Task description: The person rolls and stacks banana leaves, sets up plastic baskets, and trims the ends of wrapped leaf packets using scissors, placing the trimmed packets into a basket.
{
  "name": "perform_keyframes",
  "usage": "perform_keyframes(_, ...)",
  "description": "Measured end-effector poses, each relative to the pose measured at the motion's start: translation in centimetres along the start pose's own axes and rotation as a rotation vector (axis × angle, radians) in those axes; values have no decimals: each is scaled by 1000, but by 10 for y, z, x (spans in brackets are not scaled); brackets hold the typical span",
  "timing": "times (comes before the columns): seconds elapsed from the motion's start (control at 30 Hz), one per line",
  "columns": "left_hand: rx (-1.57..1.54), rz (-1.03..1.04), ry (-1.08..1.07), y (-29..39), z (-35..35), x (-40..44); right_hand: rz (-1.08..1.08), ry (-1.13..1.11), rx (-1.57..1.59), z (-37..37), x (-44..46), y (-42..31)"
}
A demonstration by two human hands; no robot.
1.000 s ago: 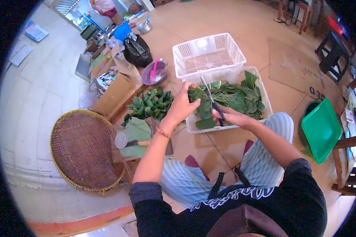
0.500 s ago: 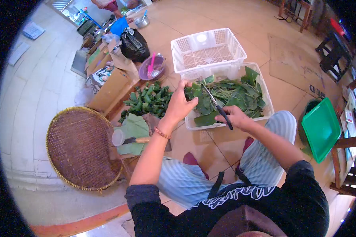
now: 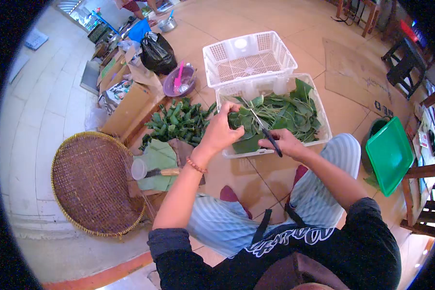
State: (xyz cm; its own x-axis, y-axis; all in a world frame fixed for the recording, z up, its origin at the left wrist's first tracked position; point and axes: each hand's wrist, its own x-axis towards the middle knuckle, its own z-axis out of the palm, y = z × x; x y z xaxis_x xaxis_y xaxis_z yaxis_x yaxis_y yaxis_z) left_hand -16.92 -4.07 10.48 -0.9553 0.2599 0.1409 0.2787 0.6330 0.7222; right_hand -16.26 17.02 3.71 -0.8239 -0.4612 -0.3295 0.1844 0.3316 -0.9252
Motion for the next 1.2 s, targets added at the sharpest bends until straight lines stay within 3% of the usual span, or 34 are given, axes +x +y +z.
perform_keyframes(0.17,-26,-94,9,3,-2,-2,0,64,-106,-3,-2,3)
perform_keyframes(0.33,-4,-24,3,-1,0,-1,15,-8,-168,-5,0,15)
perform_keyframes(0.47,-44,-53,-91,1,-1,-1,-82,-39,-91,-2,3,16)
perform_keyframes(0.53,3,41,-77,9,4,-3,-187,-8,41,-1,-2,2)
perform_keyframes(0.6,26,70,-66,14,6,-4,-116,-1,5,-2,-4,-2)
perform_keyframes(0.7,0,-51,-60,14,1,-4,-82,41,-85,-4,-4,0)
perform_keyframes(0.9,-44,52,28,-9,10,-5,-36,45,-242,-11,-9,5)
perform_keyframes(1.0,-15,-46,-65,-3,7,-6,10,-23,-212,-10,-7,18)
perform_keyframes(1.2,15,146,-109,9,19,-7,-132,-13,-16,-6,-10,11)
